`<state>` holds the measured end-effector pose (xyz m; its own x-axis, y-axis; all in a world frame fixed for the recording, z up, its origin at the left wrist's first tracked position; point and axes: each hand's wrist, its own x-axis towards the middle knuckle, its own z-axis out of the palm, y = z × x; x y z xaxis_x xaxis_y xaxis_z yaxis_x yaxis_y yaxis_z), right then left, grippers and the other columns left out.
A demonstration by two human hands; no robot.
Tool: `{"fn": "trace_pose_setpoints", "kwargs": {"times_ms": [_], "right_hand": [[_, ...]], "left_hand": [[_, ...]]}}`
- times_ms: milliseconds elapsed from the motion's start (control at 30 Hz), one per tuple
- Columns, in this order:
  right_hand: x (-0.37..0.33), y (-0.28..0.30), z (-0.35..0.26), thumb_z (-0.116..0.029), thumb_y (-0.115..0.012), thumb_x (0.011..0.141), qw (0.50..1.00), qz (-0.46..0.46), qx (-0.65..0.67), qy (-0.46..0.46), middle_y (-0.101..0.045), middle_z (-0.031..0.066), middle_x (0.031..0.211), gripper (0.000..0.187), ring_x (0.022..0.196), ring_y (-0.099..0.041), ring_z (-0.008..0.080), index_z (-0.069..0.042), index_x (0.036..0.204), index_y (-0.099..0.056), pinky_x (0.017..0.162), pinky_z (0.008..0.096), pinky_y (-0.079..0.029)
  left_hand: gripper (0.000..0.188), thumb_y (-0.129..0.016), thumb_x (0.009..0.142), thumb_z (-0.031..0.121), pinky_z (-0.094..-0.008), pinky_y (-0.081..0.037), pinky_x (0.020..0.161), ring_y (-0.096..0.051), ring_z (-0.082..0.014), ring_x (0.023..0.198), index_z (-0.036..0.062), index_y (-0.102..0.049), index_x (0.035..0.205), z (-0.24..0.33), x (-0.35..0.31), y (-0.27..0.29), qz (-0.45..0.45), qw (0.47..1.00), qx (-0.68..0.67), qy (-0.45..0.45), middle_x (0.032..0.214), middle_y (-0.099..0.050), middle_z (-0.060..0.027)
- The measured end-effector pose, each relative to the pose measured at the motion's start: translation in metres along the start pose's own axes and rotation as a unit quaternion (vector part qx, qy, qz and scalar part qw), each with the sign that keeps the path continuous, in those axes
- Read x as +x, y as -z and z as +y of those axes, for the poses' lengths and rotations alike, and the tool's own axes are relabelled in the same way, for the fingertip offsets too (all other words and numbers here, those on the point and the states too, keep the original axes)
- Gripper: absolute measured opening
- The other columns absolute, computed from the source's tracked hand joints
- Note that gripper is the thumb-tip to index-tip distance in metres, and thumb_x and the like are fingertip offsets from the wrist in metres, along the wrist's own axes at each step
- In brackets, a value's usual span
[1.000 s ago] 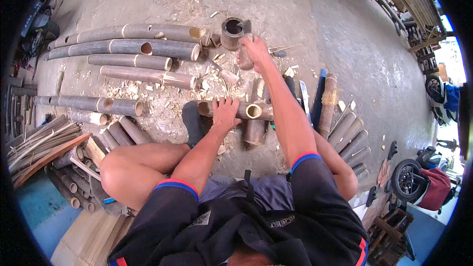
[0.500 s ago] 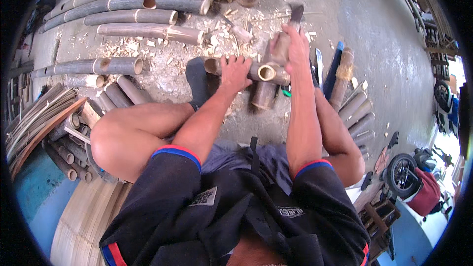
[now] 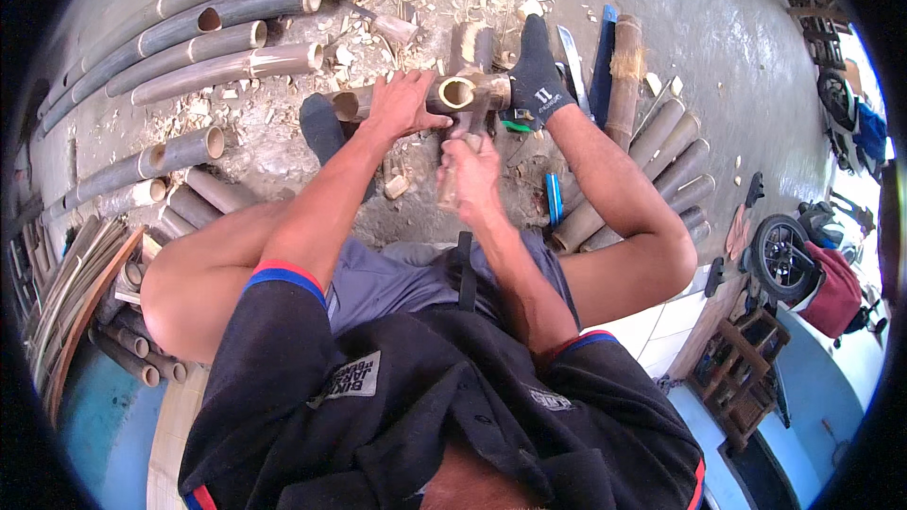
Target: The person sits on the floor and repeatedly hammers a chisel into bamboo segments to carve out the interior. They rotate the bamboo and reposition it frequently while striking with a wooden mallet.
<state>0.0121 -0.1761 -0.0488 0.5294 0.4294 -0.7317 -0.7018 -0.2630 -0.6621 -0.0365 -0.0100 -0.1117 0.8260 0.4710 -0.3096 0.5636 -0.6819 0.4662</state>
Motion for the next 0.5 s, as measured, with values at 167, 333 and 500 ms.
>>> {"fn": "trace_pose_setpoints", "kwargs": {"times_ms": [167,333,500], "right_hand": [[0.007,-0.031,0.023,-0.008,-0.064,0.086,0.995,0.054,0.077,-0.015,-0.053,0.0035,0.071,0.022,0.052,-0.054,0.0183,-0.013,0.104,-0.052,0.044,0.0356,-0.047],[0.005,-0.024,0.004,-0.005,-0.064,0.086,0.997,0.034,0.034,-0.052,-0.052,0.0026,0.071,0.022,0.053,-0.052,0.0162,-0.012,0.102,-0.051,0.046,0.0345,-0.048],[0.029,0.026,-0.02,-0.006,-0.065,0.085,0.984,-0.06,-0.155,-0.058,-0.052,0.001,0.068,0.019,0.052,-0.052,0.0141,-0.009,0.1,-0.054,0.045,0.0326,-0.047]], "left_hand": [[0.083,-0.084,0.063,0.062,-0.049,-0.052,0.087,-0.066,-0.0386,0.105,0.0092,-0.058,0.123,-0.002,0.026,0.001,-0.033,0.995,-0.063,-0.067,0.11,-0.069,-0.0196],[0.078,-0.081,0.063,0.069,-0.0502,-0.054,0.08,-0.07,-0.0402,0.087,0.0027,-0.065,0.1,0.023,0.012,0.002,0.049,0.994,-0.089,0.028,0.093,-0.072,-0.0225],[0.077,-0.081,0.059,0.072,-0.0439,-0.052,0.082,-0.071,-0.0318,0.084,0.0056,-0.069,0.095,0.032,0.016,-0.016,0.121,0.989,-0.044,0.074,0.086,-0.072,-0.0161]]}}
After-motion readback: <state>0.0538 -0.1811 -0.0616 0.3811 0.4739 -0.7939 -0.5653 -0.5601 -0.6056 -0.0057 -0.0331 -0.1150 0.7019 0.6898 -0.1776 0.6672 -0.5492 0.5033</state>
